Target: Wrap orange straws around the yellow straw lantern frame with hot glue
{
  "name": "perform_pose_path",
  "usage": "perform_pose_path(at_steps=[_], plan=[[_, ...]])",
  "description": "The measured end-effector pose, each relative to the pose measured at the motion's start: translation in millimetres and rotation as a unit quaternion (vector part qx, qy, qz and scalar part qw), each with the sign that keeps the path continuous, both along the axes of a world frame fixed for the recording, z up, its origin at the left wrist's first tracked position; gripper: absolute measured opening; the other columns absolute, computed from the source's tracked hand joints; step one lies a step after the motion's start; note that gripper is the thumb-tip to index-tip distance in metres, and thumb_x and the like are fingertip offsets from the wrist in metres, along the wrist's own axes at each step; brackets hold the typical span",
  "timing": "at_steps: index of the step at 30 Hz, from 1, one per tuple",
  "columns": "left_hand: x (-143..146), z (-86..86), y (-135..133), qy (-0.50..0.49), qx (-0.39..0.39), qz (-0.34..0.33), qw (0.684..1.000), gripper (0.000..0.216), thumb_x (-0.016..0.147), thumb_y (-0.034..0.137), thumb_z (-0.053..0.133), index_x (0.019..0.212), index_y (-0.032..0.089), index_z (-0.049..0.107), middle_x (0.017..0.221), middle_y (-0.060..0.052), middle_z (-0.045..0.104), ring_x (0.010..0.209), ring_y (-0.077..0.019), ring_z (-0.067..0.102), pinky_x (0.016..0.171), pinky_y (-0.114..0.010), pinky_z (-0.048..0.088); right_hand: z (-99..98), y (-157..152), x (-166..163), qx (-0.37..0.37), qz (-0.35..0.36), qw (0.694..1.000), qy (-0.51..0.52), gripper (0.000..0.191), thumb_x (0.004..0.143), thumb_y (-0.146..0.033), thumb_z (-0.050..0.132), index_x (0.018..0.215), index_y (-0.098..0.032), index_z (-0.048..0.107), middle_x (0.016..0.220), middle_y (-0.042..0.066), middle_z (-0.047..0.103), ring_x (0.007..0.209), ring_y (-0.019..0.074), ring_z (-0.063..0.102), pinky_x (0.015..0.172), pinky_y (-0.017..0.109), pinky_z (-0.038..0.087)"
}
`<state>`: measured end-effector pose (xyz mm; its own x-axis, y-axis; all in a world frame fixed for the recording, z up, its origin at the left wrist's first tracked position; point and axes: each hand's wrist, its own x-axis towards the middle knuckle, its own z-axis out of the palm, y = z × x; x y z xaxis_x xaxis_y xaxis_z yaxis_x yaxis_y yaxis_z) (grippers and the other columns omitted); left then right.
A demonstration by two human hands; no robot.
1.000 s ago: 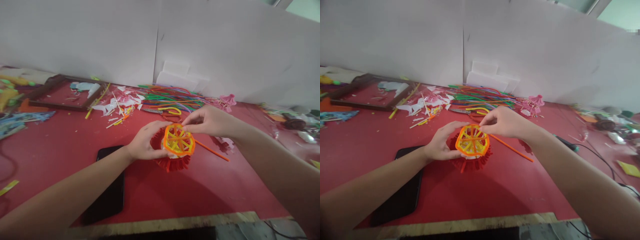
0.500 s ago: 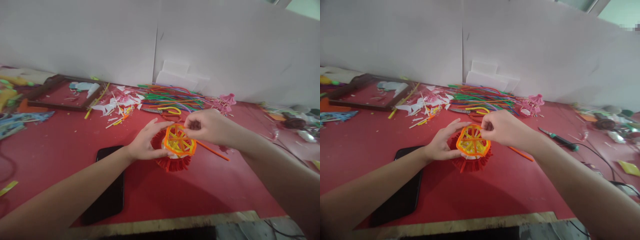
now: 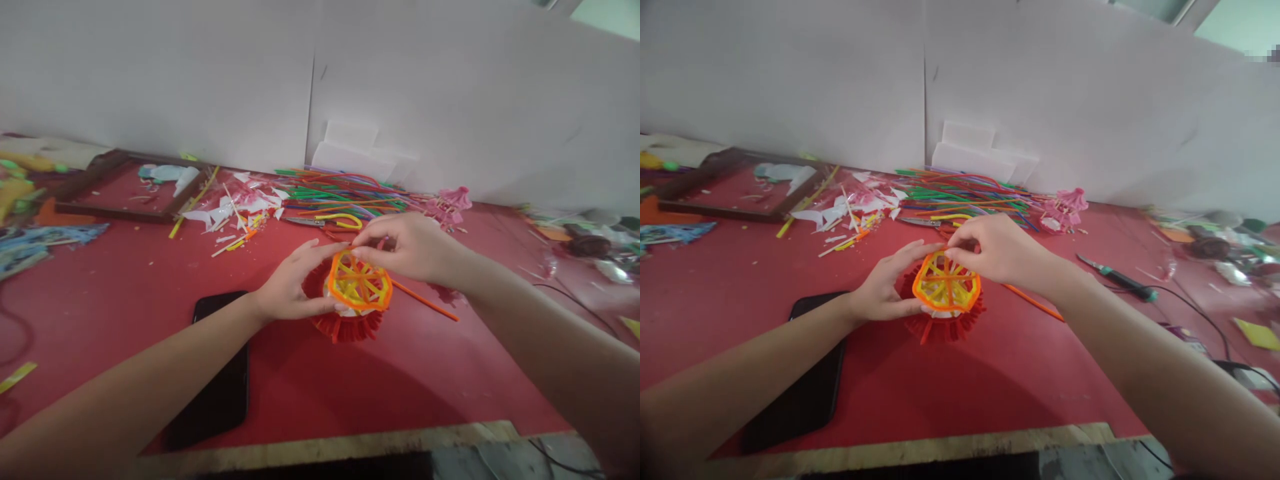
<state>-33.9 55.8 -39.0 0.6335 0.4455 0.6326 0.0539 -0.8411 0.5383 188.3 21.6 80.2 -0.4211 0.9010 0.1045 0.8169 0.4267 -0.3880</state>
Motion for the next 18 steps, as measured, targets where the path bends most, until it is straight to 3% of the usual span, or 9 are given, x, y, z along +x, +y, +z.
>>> perform_pose_path(at_steps=[3, 6, 9, 12, 15, 18], plan=[[-0.2, 0.1, 2.1, -0.033, 0.008, -0.015, 0.999, 0.083, 0.079, 0.064, 0.072, 0.145, 0.022, 0.046, 0.133, -0.016, 0.065, 0.118, -0.0316, 0.064, 0.11, -0.047, 0.044, -3.7, 2.8, -4.3, 0.003, 0.011, 1.0, 0.019, 0.013, 0.084, -0.024, 0.063, 0.082, -0.019, 0.075, 0.078, 0.001, 0.075, 0.067, 0.0124, 0.064, 0.063, 0.026, 0.044], [-0.7, 2.4, 3.8, -0.073, 0.012, -0.043, 0.996, 0.075, 0.082, 0.06, 0.071, 0.143, 0.022, 0.048, 0.128, -0.015, 0.065, 0.114, -0.0289, 0.065, 0.1, -0.041, 0.052, -10.6, 6.0, -2.4, -0.04, 0.013, 0.994, 0.098, 0.017, 0.085, -0.032, 0.065, 0.085, -0.019, 0.075, 0.082, 0.002, 0.075, 0.071, 0.0139, 0.065, 0.064, 0.026, 0.047], [-0.7, 7.5, 3.4, -0.101, 0.019, -0.045, 0.994, 0.069, 0.085, 0.059, 0.068, 0.14, 0.02, 0.051, 0.128, -0.016, 0.062, 0.118, -0.0289, 0.061, 0.102, -0.043, 0.051, -20.1, 10.0, 4.0, -0.094, -0.013, 0.972, 0.214, 0.026, 0.086, -0.044, 0.066, 0.089, -0.019, 0.075, 0.083, 0.003, 0.074, 0.072, 0.0141, 0.065, 0.064, 0.026, 0.05], [-0.3, 14.1, 1.9, -0.124, 0.038, -0.033, 0.991, 0.05, 0.096, 0.056, 0.053, 0.13, 0.02, 0.06, 0.126, -0.016, 0.057, 0.119, -0.0272, 0.057, 0.104, -0.046, 0.049, -29.5, 15.5, 11.9, -0.132, -0.029, 0.939, 0.318, 0.028, 0.085, -0.045, 0.07, 0.091, -0.018, 0.073, 0.079, 0.001, 0.07, 0.064, 0.0114, 0.062, 0.058, 0.024, 0.051], [0.1, 18.7, 1.4, -0.137, 0.056, -0.007, 0.989, 0.034, 0.103, 0.039, 0.043, 0.122, 0.021, 0.065, 0.12, -0.013, 0.055, 0.112, -0.0224, 0.057, 0.101, -0.042, 0.051, -34.1, 21.6, 18.4, -0.151, 0.01, 0.916, 0.372, 0.023, 0.079, -0.039, 0.077, 0.087, -0.018, 0.071, 0.074, -0.001, 0.068, 0.059, 0.0096, 0.06, 0.056, 0.023, 0.051], [0.7, 18.9, 1.9, -0.134, 0.059, -0.005, 0.989, 0.028, 0.103, 0.032, 0.044, 0.117, 0.021, 0.066, 0.117, -0.011, 0.054, 0.113, -0.0218, 0.056, 0.1, -0.041, 0.051, -33.1, 25.9, 22.3, -0.151, 0.058, 0.913, 0.375, 0.02, 0.075, -0.034, 0.082, 0.083, -0.018, 0.072, 0.073, -0.001, 0.068, 0.061, 0.0089, 0.06, 0.058, 0.022, 0.051]])
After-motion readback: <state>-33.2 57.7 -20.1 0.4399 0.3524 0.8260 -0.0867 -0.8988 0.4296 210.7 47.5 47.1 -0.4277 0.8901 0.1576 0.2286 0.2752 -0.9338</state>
